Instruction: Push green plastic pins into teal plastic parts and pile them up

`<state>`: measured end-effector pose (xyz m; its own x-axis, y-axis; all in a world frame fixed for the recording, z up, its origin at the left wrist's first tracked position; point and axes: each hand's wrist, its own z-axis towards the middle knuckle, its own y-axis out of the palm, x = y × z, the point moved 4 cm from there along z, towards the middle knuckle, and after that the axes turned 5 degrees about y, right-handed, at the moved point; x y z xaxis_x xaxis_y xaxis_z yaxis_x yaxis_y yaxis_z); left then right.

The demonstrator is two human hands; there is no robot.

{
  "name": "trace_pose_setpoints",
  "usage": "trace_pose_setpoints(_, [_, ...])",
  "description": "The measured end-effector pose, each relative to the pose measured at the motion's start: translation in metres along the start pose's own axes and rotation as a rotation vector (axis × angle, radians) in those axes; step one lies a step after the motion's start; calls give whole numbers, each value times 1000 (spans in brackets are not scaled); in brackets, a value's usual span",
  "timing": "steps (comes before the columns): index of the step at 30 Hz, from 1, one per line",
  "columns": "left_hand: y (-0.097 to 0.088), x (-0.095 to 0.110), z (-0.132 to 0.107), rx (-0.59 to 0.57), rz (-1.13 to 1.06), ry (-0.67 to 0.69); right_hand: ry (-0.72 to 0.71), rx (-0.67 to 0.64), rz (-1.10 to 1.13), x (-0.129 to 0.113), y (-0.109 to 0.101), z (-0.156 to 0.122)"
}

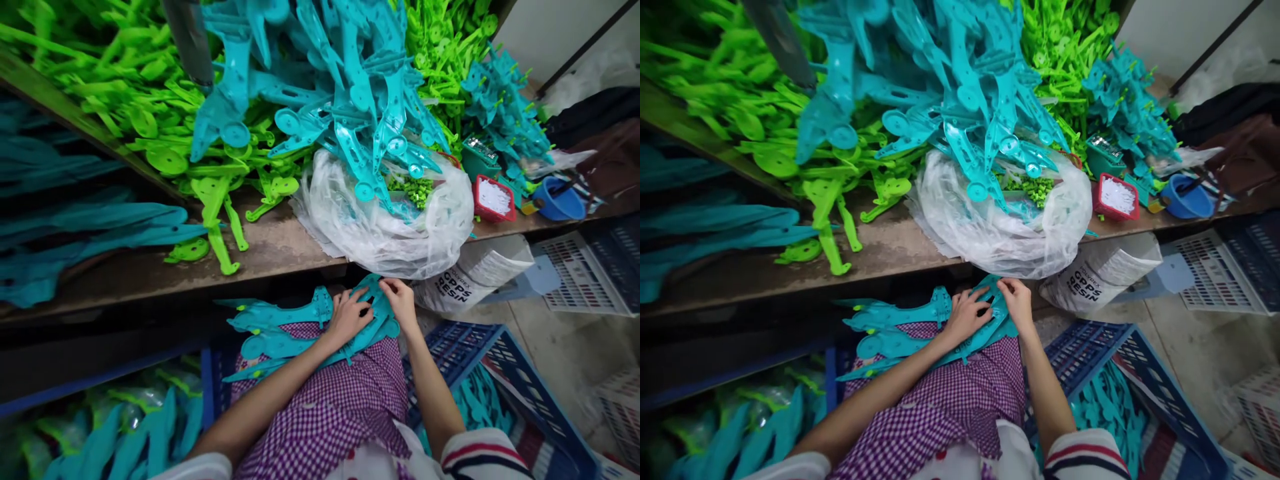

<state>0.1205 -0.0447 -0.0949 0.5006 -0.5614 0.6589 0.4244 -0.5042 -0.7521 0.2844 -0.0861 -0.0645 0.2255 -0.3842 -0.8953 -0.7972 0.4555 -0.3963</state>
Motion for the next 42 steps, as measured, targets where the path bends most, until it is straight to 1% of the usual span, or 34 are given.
trace_pose_setpoints(2, [0,0,0,3,-5,-9,-25,-39,-87,-1,4,12])
trace_pose_setpoints(4, [-1,-1,0,11,-14,-13,-83,-69,-174,-2,7,22])
trace_pose_setpoints(7, [-3,-4,-1,23,-38,-20,-210,-46,-313,-4,9,32])
trace_pose_setpoints(9, [-3,-5,-1,21,-53,-26,-255,-48,-374,-3,12,35])
trace_pose_setpoints(13, [-3,-8,0,10,-53,-39,-247,-85,-470,2,19,31])
trace_pose_setpoints(18, [-1,-7,1,18,-67,-32,-237,-40,-579,8,18,30])
trace_pose_setpoints(21, [-1,-7,2,15,-78,-41,-260,-59,-578,11,19,30])
trace_pose_setpoints(26, [-1,-7,3,5,-78,-33,-221,11,-500,14,13,31])
trace_pose_setpoints(30, [-1,-7,3,3,-59,-36,-249,-45,-537,15,16,33])
trace_pose_setpoints(32, [-1,-6,4,-8,-58,-43,-304,-86,-558,14,19,35])
trace_pose_setpoints(36, [-1,-5,4,-5,-52,-52,-426,-209,-583,12,26,37])
trace_pose_setpoints(40, [0,-4,3,-4,-43,-53,-458,-232,-630,11,26,43])
trace_pose_setpoints(42, [0,-4,3,-12,-46,-50,-481,-291,-713,11,28,45])
